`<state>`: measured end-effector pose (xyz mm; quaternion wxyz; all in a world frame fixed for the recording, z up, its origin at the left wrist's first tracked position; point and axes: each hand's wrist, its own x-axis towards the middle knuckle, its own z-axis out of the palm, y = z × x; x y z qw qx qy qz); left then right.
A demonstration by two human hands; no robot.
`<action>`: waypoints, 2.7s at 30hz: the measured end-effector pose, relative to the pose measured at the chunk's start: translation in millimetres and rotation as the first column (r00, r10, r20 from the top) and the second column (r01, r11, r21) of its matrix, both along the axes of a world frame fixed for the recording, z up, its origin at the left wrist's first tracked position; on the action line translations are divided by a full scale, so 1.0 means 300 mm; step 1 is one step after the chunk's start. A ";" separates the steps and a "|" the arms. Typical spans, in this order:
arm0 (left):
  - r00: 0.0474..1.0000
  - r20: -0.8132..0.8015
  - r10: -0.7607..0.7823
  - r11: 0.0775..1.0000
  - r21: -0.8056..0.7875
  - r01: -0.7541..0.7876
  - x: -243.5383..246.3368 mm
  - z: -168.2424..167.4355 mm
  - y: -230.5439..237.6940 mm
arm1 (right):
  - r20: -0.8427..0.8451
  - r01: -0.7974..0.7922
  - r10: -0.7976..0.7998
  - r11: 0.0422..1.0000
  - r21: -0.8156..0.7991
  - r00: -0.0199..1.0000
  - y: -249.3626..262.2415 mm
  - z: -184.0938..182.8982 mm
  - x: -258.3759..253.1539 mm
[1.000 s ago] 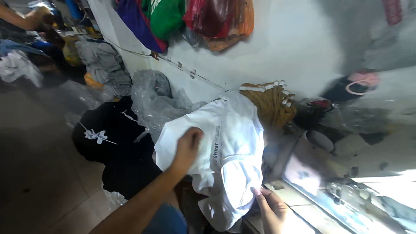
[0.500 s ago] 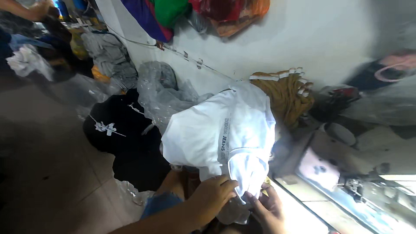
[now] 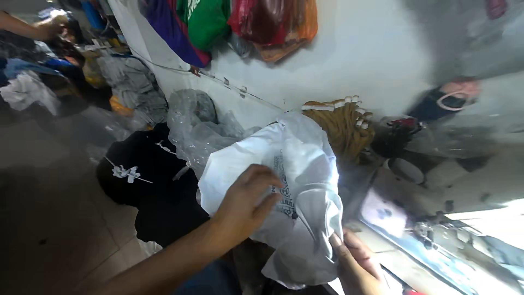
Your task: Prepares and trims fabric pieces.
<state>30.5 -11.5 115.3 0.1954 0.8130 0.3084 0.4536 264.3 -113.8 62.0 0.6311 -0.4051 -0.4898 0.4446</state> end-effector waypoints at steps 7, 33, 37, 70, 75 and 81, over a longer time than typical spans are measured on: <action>0.726 -0.433 -0.534 0.786 0.064 0.615 0.184 0.176 0.045 | 0.276 -0.097 0.066 0.990 0.102 0.959 -0.026 0.184 -0.028; 0.902 -0.047 -0.429 0.771 -0.540 0.339 0.050 0.177 0.004 | -0.042 0.108 -0.102 0.974 0.198 0.994 0.079 0.124 -0.038; 0.914 -0.041 -0.404 0.751 -0.586 0.305 0.063 0.170 0.000 | 0.140 0.032 -0.052 0.990 0.139 0.989 0.052 0.142 -0.032; 0.804 -0.114 -0.584 0.715 -0.541 0.443 0.174 0.203 -0.002 | -0.285 0.063 -0.117 0.980 -0.191 0.951 0.013 0.208 -0.056; 0.750 -0.115 -0.651 0.648 -0.599 0.470 0.230 0.228 0.000 | -0.293 0.114 -0.179 0.968 -0.225 0.939 -0.005 0.205 -0.009; 0.724 -0.168 -0.669 0.653 -0.599 0.464 0.305 0.225 -0.020 | -0.233 0.057 -0.105 0.978 -0.202 0.967 -0.026 0.177 0.089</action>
